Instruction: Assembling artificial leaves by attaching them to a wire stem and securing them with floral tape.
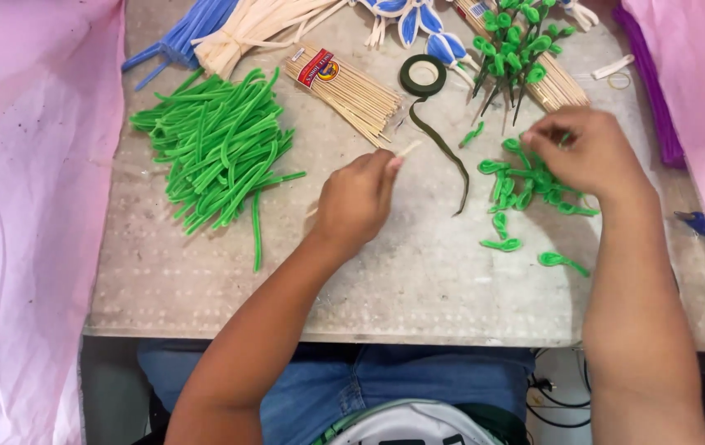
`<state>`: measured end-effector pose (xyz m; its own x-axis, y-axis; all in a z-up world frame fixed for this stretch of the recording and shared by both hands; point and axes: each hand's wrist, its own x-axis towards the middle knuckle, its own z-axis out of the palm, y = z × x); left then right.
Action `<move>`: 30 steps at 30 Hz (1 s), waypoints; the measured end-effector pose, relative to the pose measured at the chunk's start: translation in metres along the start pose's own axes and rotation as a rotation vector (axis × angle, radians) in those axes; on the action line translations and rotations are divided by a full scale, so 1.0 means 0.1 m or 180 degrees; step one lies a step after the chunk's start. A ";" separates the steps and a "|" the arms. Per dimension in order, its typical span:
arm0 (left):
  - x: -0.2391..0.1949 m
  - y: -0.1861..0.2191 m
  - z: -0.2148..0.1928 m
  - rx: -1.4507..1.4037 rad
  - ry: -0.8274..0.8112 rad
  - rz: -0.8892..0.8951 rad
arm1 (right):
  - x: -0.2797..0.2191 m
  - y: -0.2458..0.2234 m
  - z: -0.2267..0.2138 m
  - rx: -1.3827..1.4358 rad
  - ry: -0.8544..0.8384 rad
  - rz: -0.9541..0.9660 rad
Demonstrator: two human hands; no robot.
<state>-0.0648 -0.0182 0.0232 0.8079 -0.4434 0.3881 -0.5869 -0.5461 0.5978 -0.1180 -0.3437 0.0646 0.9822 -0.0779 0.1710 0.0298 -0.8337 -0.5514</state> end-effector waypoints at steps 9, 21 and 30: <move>0.06 -0.04 -0.15 -0.5707 -0.1402 -0.1167 | 0.02 -0.11 0.03 -0.0888 -0.1116 0.0334; 0.01 0.11 0.22 -0.4922 -0.2022 -0.2749 | -0.02 0.03 0.01 -0.0799 -0.0841 0.0030; 0.27 0.06 0.52 -0.5144 -0.2839 -0.2111 | 0.04 0.27 0.40 -0.1282 -0.0107 -0.0481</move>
<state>-0.0497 -0.0701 0.0011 0.2869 -0.9308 -0.2266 0.7556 0.0745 0.6507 -0.1062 -0.3448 0.0171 0.9780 0.0736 0.1950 0.1055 -0.9817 -0.1584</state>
